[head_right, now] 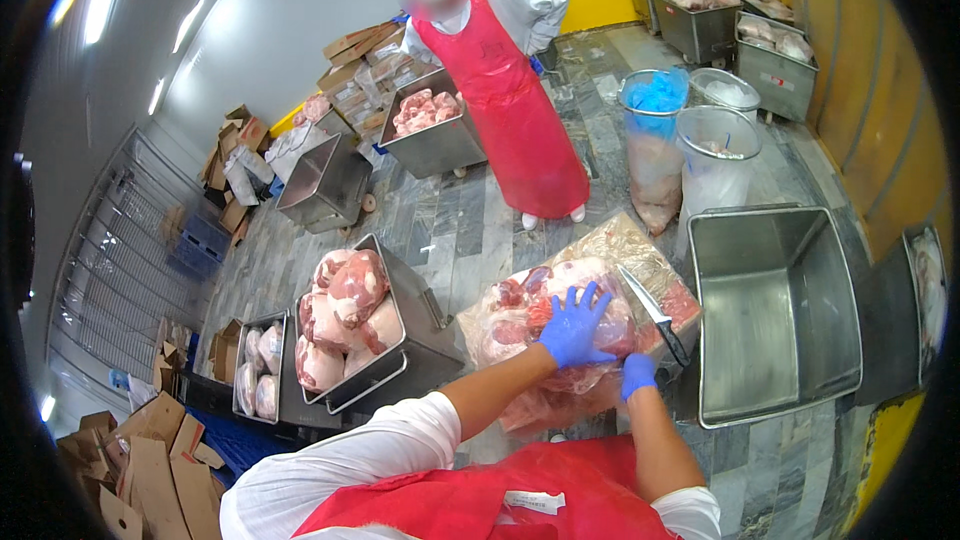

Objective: The person is cutting a large piece of raw meat on a cutting board using a knife. They are wearing a red apron and blue gloves. The person is standing at a table with other pieces of meat in metal trays nearby.

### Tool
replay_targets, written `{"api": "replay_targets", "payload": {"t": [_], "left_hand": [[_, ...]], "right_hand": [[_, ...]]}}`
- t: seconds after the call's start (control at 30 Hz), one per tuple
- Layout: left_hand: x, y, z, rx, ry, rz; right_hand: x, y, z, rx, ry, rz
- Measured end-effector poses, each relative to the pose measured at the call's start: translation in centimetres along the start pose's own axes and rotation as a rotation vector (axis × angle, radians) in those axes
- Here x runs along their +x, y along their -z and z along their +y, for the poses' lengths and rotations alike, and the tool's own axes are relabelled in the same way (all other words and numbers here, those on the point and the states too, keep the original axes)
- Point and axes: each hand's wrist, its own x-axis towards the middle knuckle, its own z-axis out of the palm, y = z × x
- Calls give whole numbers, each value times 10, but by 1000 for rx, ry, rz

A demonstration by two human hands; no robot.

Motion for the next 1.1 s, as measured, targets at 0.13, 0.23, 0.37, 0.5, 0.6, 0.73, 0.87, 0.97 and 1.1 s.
{"api": "replay_targets", "payload": {"t": [0.13,0.23,0.37,0.5,0.6,0.73,0.87,0.97,1.1], "left_hand": [[7,-13,4,-32,124,76],[5,-13,6,-41,161,56],[11,-7,10,-21,129,42],[9,-14,9,-2,145,62],[11,-15,11,-7,167,87],[11,-1,12,-58,196,35],[9,4,8,-77,210,24],[10,6,6,-80,203,12],[37,-23,3,-90,153,54]], "right_hand": [[-22,-26,-54,428,-39,36],[-43,-37,-61,262,104,112],[5,-2,-18,52,74,42],[-18,-4,-24,-284,52,70],[-30,-12,-26,-233,107,113],[-35,-14,-29,-210,167,109],[-41,-16,-22,-108,202,57],[-75,-27,-49,-3,98,17],[-80,-22,-57,-84,125,98]]}}
